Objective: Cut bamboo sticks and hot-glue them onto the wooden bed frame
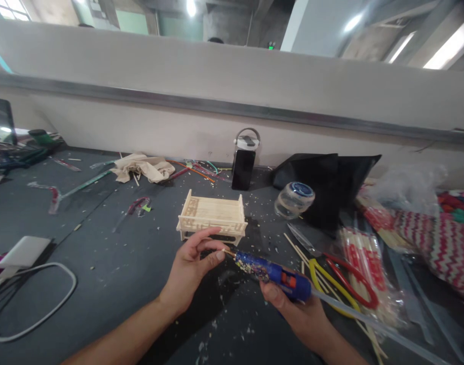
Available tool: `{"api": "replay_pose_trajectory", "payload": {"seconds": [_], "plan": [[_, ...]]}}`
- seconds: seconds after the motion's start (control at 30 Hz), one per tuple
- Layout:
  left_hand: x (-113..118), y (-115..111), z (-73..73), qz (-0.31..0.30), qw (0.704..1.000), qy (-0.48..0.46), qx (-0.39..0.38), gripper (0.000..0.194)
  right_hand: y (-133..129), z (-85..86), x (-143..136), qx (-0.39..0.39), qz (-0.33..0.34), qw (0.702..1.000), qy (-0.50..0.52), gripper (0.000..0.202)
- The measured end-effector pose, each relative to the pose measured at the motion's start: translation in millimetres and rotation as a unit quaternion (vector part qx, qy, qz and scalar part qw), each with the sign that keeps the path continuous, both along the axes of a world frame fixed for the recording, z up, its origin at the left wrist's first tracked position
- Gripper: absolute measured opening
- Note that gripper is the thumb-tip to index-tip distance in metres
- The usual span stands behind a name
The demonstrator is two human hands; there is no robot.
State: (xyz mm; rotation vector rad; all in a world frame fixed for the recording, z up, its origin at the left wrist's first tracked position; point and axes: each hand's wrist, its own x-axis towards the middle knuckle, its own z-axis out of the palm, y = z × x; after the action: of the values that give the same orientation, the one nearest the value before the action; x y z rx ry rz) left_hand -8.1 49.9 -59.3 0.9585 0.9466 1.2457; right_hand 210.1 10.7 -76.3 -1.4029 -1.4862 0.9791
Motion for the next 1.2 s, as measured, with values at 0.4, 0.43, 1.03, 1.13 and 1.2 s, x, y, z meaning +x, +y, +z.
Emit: {"api": "replay_pose_trajectory", "payload": {"seconds": [0.4,0.43,1.03,1.13,1.2], "plan": [[0,0,1.1,0.000,1.000,-0.003,-0.010,0.041,-4,3.9,-7,-0.025,-0.049,0.998,0.033,0.037],[0,0,1.3,0.000,1.000,-0.005,-0.011,0.042,-3,4.4,-6,-0.024,-0.042,0.998,0.031,0.036],[0,0,-0.1,0.001,1.000,-0.013,-0.019,0.043,-3,4.3,-4,-0.022,-0.041,0.999,0.004,0.037],[0,0,0.3,0.005,1.000,-0.013,-0.020,0.042,-5,6.2,-9,-0.030,-0.074,0.997,0.018,0.039],[0,0,0.9,0.008,1.000,-0.013,-0.022,0.042,-6,9.1,-12,-0.034,-0.075,0.996,0.027,0.039]]}}
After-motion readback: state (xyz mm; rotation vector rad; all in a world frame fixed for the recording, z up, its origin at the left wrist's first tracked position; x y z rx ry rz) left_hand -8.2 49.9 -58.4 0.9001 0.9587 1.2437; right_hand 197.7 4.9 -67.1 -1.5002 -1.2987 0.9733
